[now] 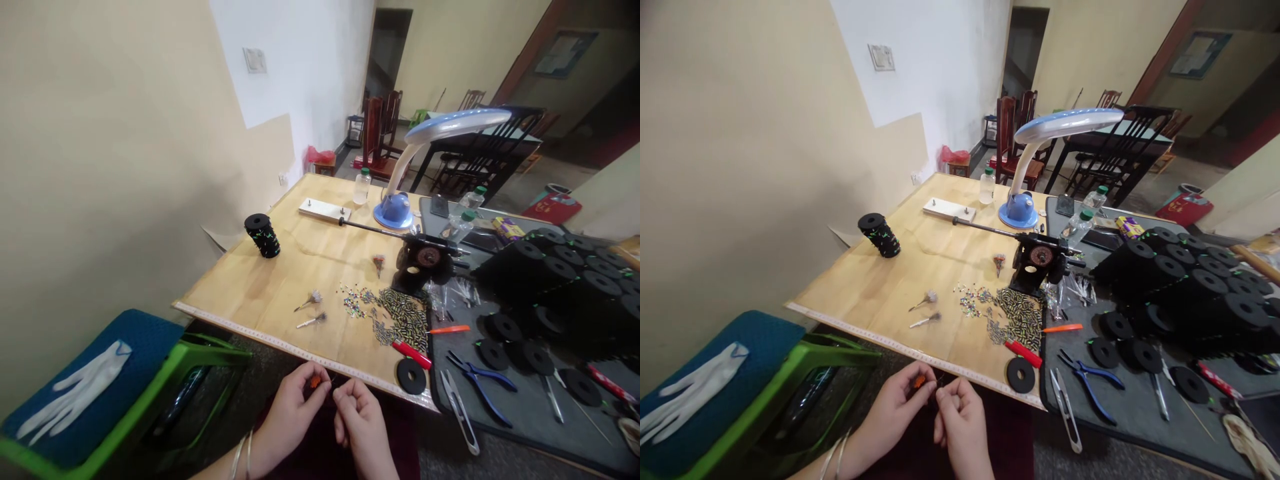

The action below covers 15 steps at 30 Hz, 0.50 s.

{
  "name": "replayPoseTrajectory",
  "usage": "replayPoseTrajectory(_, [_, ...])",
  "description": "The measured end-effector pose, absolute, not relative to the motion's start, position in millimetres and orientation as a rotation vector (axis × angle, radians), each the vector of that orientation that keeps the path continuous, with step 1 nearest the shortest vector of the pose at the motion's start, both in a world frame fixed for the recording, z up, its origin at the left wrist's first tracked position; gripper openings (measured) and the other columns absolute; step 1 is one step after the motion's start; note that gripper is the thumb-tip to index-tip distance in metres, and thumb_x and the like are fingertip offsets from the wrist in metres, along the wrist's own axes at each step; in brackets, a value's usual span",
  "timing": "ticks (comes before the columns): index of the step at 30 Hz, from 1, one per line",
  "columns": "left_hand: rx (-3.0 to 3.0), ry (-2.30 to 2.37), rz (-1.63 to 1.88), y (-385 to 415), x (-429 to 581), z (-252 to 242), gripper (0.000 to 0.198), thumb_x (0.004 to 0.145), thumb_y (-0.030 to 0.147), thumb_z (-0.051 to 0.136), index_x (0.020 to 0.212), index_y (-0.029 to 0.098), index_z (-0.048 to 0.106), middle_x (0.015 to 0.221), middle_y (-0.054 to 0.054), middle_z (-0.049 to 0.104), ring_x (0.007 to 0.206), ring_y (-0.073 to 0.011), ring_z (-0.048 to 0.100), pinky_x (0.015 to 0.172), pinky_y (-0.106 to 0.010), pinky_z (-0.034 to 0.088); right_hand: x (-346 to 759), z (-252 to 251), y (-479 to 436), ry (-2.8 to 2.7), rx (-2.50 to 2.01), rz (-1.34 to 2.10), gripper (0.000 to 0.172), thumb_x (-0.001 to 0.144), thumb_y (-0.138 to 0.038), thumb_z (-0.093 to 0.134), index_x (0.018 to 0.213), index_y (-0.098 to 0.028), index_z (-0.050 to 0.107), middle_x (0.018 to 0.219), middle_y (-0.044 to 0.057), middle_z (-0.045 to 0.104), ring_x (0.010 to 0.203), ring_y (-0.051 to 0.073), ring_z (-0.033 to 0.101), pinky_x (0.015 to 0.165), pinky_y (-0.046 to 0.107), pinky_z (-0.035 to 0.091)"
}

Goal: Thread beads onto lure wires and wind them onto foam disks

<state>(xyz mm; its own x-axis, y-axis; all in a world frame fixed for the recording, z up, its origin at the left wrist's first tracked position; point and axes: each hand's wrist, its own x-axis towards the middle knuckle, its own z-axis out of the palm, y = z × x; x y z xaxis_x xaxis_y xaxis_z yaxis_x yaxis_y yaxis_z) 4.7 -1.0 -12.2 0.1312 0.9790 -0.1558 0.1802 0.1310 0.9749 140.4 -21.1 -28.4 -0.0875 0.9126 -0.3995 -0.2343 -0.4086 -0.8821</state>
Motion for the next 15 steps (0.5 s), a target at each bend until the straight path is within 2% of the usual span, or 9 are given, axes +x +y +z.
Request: replayPoseTrajectory(15, [1.627, 1.315, 0.952, -4.8, 0.9, -2.4, 0.014, 0.085, 0.025, 0.055, 0.075, 0.020, 0.063, 0.071, -0.003, 0.060, 0.066, -0.0170, 0.055, 0.062, -0.025, 0.043, 139.9, -34.8, -22.3, -0.752, -1.274, 1.659, 0.048, 0.072, -0.064, 0.064, 0.065, -0.020, 0.046, 0.033, -0.010, 0.043, 0.029, 0.004, 0.025, 0.035, 0.017, 0.016])
